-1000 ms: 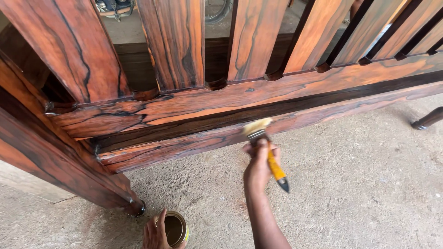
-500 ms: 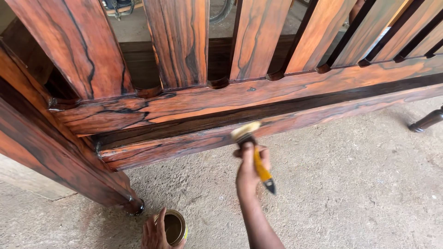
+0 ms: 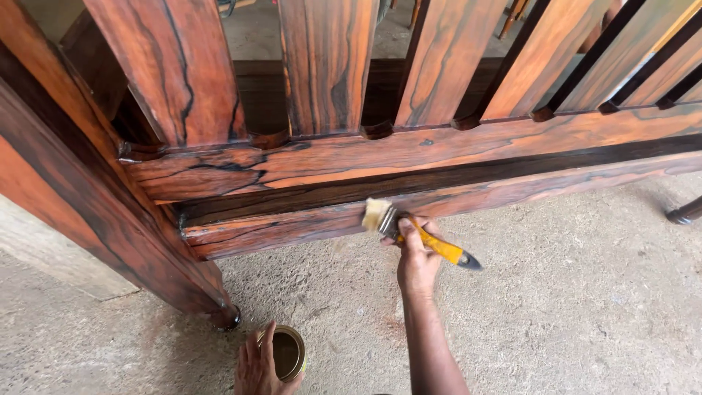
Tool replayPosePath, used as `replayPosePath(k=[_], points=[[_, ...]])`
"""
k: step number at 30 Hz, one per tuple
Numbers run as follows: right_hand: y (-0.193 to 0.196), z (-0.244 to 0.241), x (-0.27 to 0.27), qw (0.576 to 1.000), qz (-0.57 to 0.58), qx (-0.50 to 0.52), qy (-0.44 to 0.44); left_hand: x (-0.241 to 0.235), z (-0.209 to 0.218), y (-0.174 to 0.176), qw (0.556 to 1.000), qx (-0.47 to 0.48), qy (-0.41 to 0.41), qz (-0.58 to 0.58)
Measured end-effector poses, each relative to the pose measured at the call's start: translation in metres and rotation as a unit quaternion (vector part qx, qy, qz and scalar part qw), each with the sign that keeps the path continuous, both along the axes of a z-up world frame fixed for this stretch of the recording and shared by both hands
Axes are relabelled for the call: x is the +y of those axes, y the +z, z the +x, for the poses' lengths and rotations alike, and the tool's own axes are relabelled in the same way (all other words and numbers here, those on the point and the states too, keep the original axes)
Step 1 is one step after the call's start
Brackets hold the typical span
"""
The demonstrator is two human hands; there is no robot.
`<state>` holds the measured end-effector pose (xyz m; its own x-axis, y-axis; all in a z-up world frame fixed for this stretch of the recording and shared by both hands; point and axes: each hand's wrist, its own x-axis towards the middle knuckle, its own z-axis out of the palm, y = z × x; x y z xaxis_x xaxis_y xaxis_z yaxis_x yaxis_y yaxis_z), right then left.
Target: The person applies varnish to a wooden bed frame using a brush. They dip the brush into a can of varnish and coat the legs and lower frame of the bed, occasionally moving a wooden plank to access different areas.
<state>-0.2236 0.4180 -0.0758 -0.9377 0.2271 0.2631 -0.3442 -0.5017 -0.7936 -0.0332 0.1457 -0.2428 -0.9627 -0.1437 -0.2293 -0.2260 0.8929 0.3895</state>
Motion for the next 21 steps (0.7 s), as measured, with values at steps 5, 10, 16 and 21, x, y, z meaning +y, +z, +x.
replayPosePath(k=[5, 10, 16, 21], points=[[-0.006, 0.003, -0.009, 0.986, -0.036, -0.032, -0.161, 0.001, 0.005, 0.017, 0.999, -0.017, 0.033, 0.01], [-0.004, 0.025, -0.045, 0.967, 0.087, 0.038, -0.236, -0.003, 0.003, 0.005, 1.0, 0.008, 0.011, 0.02], [0.001, 0.012, -0.031, 0.985, 0.118, 0.064, -0.109, 0.001, 0.002, 0.022, 0.999, -0.036, 0.016, 0.025], [0.01, 0.006, -0.015, 0.972, 0.067, 0.066, -0.216, -0.006, 0.002, 0.009, 1.0, -0.01, 0.006, 0.026]])
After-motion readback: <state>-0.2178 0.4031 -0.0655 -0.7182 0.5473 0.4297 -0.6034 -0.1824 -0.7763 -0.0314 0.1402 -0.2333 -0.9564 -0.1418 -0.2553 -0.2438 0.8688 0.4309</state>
